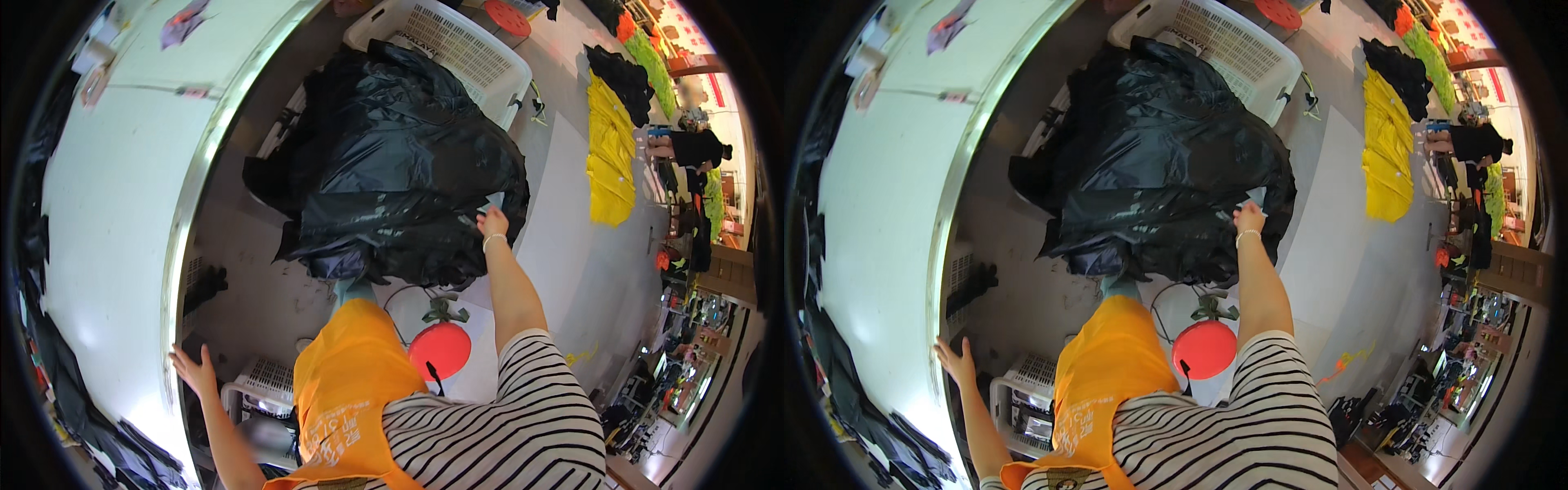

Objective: The person folds a black jacket on a white table, aligning the sleeves and body, then folds it into a compact rectangle. The person repeats the process with a second black jacket, smoothing and folding it similarly.

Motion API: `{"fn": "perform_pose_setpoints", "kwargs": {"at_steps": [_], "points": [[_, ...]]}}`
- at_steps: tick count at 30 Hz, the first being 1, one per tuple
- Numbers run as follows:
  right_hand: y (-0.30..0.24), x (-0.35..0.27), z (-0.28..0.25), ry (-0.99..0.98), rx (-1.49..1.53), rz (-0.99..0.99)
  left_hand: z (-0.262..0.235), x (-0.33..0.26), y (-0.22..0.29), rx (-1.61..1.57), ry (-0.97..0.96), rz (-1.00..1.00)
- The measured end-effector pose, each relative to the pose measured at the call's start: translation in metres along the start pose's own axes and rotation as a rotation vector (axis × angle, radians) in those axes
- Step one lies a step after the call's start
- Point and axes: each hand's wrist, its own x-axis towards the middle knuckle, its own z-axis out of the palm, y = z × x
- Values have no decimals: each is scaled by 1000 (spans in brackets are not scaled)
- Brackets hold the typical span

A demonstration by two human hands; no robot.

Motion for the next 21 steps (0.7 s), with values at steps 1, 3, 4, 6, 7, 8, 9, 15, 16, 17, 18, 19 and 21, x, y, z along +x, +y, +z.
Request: {"fn": "perform_pose_setpoints", "kwargs": {"at_steps": [1,3,4,6,7,8,9,15,16,17,18,19,21], "points": [[-20,19,9,33,114,89,-2,1,-6,14,-8,46],[-50,41,24,107,267,186,-18,3,-5,2,-110,83],[-52,60,28,115,375,234,-22,5,-5,-1,-151,67],[-57,84,33,65,557,339,-30,9,-3,-4,-227,22],[-57,99,35,120,583,378,-30,14,10,-54,-260,-33],[-57,112,31,127,603,404,-30,20,22,-103,-292,-86],[-51,123,25,139,624,432,-32,26,31,-149,-325,-135],[-181,-66,81,116,767,-239,-20,-28,213,-461,-259,239],[-186,-103,88,63,706,-243,-16,-45,248,-405,-275,366],[-188,-133,97,11,652,-250,-10,-54,279,-349,-283,497],[-187,-160,104,-46,523,-351,-13,-54,309,-443,-284,543],[-185,-182,106,-104,387,-448,-20,-52,333,-536,-287,584],[-196,-214,100,-286,303,-565,-41,-39,367,-661,-343,548]]}}
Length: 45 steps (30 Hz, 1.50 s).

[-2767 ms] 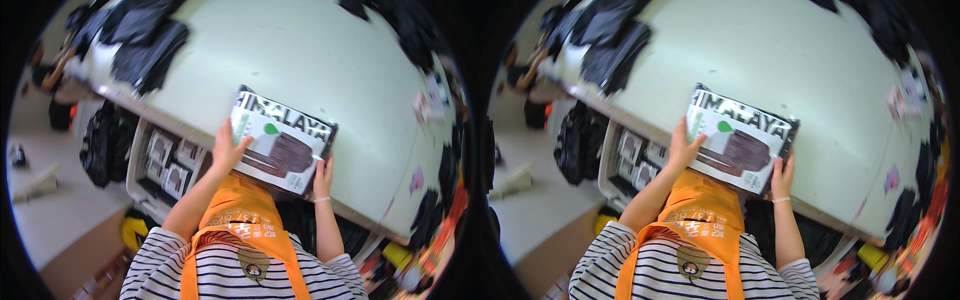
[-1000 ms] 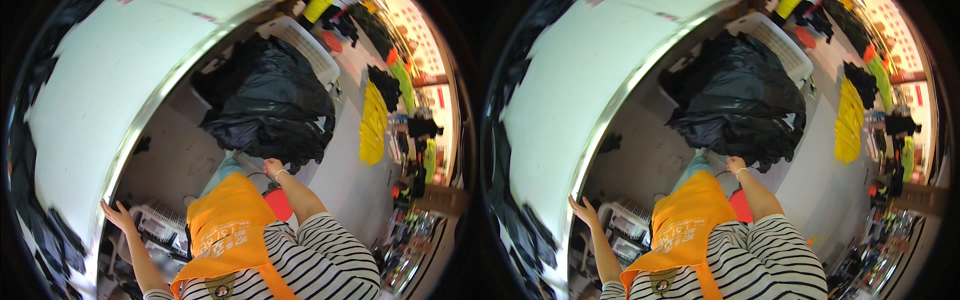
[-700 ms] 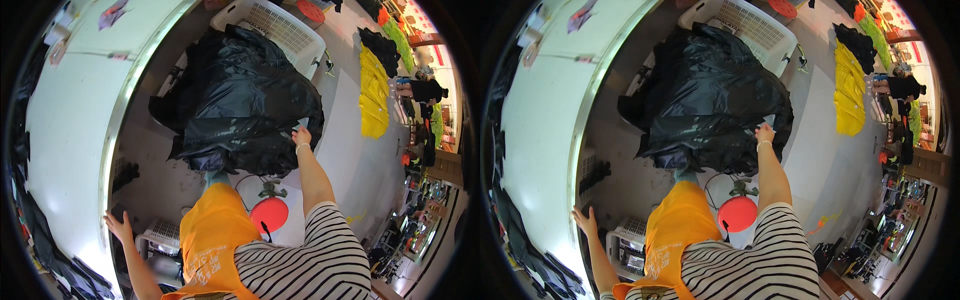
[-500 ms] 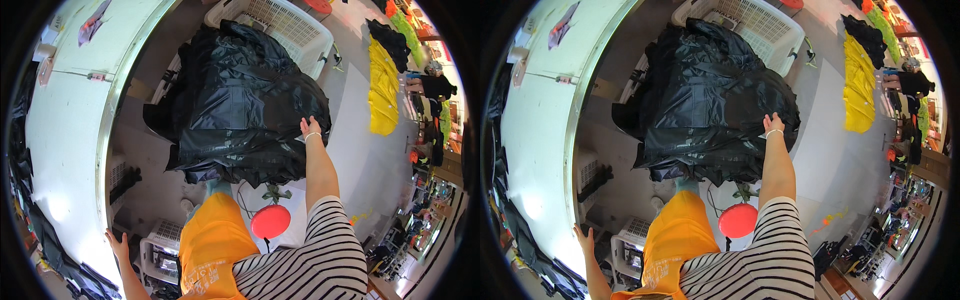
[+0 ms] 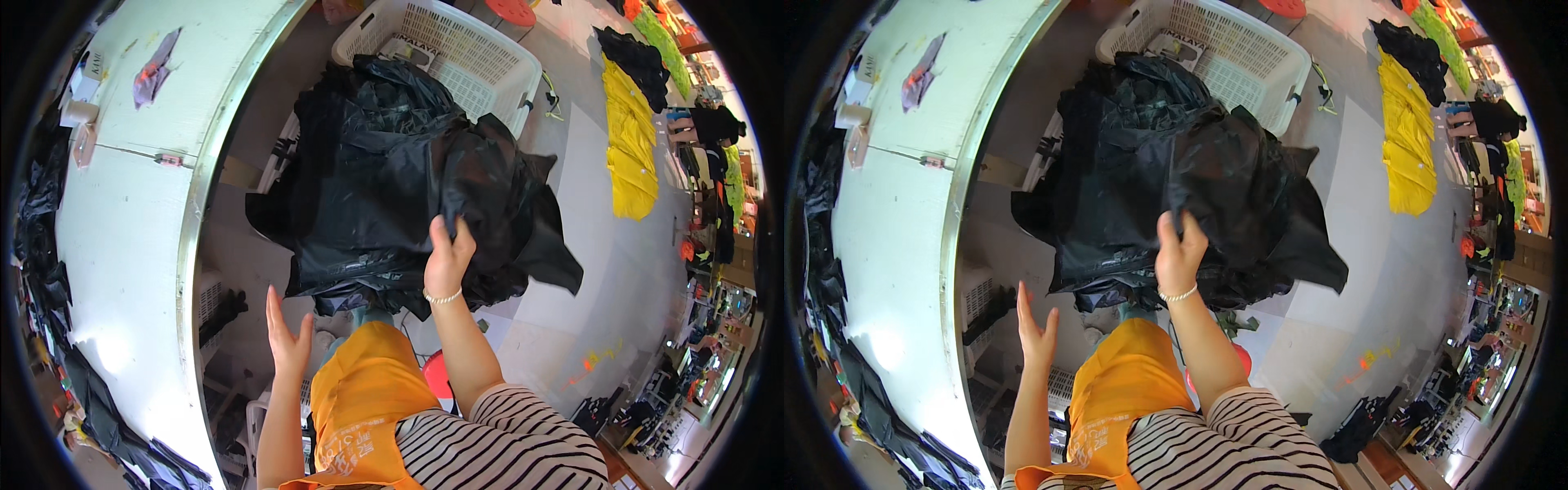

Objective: The person folds a black jacket on a white table, aligning the sleeves and body, then folds it into a compact rectangle. The person repeats the process with a second black jacket, smoothing and folding it similarly.

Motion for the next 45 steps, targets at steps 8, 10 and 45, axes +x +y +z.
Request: {"fn": "perform_pose_setpoints", "kwargs": {"at_steps": [8,10,45], "points": [[-135,-102,75,-1756,507,-150,-78,33,-53,8,91,165],[-162,-150,80,-2260,541,441,-176,19,-64,-345,796,97],[-36,-447,51,-1649,85,1506,-262,-352,-128,-1373,1051,-120]]}}
